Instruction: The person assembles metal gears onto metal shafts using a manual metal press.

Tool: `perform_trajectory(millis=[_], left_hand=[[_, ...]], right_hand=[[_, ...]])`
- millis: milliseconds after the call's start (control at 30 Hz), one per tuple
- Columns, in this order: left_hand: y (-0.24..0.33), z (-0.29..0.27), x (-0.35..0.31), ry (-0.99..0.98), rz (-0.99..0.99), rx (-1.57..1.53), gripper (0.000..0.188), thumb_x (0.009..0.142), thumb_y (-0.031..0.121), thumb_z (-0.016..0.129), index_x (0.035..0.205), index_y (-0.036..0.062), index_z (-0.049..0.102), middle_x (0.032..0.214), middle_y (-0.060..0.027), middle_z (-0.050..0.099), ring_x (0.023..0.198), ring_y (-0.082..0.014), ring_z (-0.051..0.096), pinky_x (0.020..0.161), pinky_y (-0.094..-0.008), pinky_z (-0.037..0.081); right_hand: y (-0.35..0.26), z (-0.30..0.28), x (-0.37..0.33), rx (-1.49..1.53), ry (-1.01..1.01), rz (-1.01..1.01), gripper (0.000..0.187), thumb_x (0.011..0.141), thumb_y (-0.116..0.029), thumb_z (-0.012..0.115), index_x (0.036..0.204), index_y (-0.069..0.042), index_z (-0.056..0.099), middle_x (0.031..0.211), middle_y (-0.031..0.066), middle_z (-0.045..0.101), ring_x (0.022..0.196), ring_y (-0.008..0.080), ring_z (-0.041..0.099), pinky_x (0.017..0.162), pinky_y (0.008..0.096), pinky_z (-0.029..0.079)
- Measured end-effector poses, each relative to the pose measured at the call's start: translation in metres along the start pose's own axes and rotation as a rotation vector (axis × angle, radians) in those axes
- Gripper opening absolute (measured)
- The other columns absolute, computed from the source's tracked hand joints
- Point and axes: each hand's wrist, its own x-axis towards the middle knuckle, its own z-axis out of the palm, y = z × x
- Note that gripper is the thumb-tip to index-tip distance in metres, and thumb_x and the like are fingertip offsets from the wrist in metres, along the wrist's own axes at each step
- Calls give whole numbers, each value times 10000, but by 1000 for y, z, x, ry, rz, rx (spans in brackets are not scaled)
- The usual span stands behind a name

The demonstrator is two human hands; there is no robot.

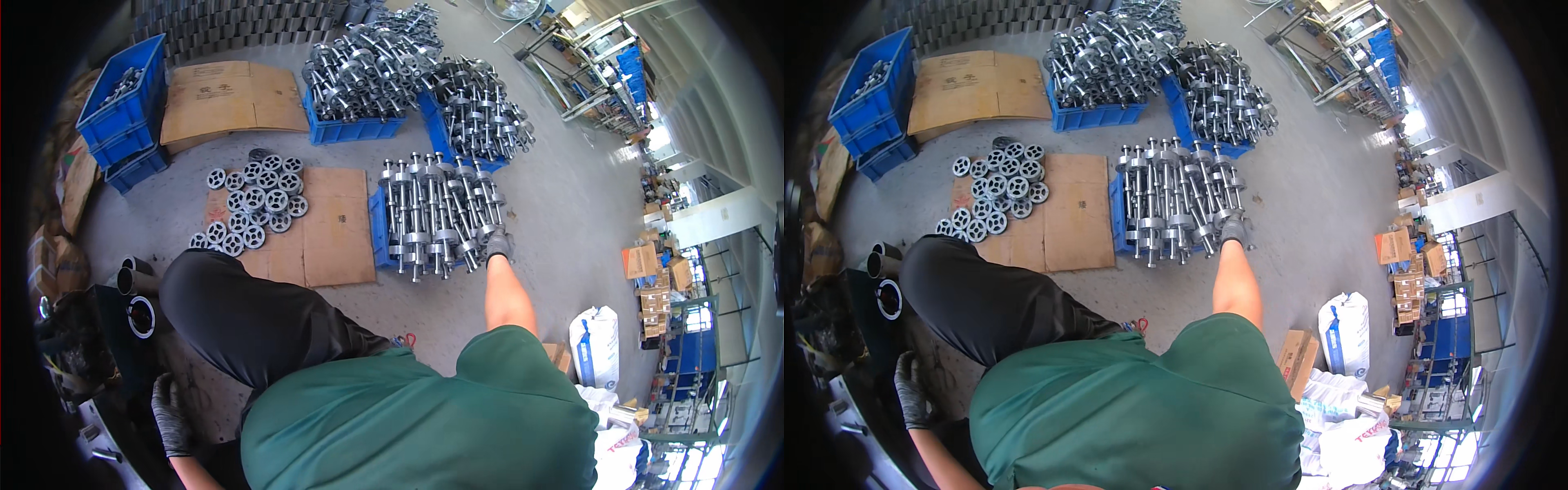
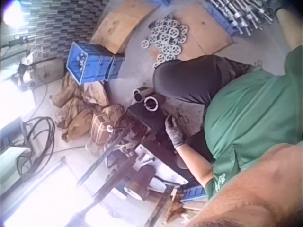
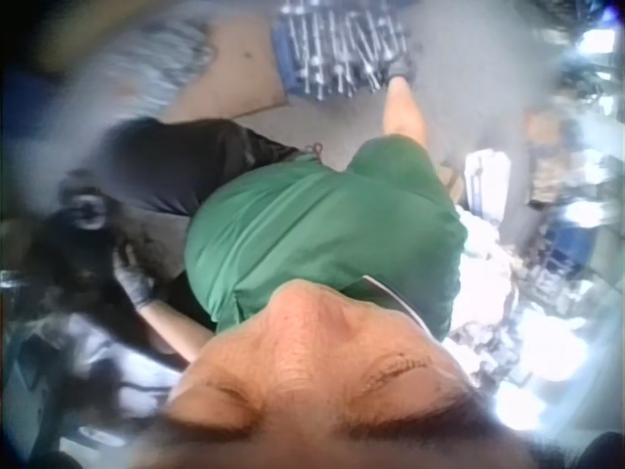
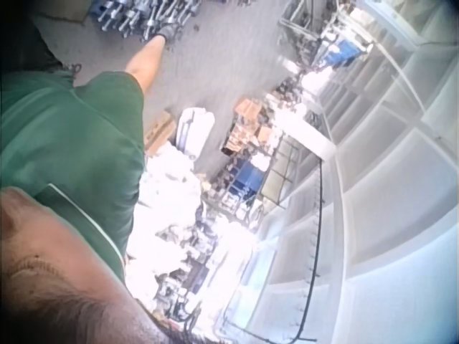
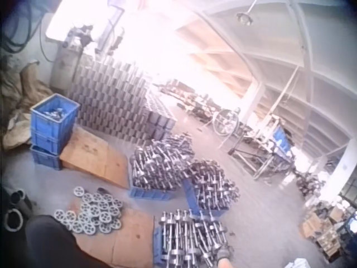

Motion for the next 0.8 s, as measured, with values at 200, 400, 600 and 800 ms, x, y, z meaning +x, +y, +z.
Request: perform_trajectory(millis=[200,400,600,800], left_hand=[[-57,-8,8,10,-39,48,347,1055,158,596,1339,-40,603,1308,-158,659,1218,-256,605,1093,-360,447],[-54,5,12,31,30,147,250,1023,112,621,1230,-24,654,1186,-169,698,1118,-283,657,1013,-386,496],[17,-21,-30,133,312,405,186,907,116,700,1070,29,702,1046,-210,690,983,-428,660,867,-461,536],[7,-28,-25,115,392,362,215,925,223,712,1058,55,706,996,-183,679,933,-396,678,826,-496,550]], right_hand=[[-20,-2,-19,-178,21,122,809,1025,-687,335,1322,-18,680,1301,256,692,1210,422,670,1008,508,538],[-4,21,1,-70,218,79,627,1028,-576,425,1185,-46,722,1139,229,750,1061,445,715,908,575,540],[-19,59,38,-668,-302,-398,526,940,-431,543,1357,-143,685,1446,170,626,1329,391,604,1096,505,507],[-157,10,165,-877,-96,-515,488,948,-413,531,1310,-140,710,1413,176,646,1291,383,633,1066,515,522]])
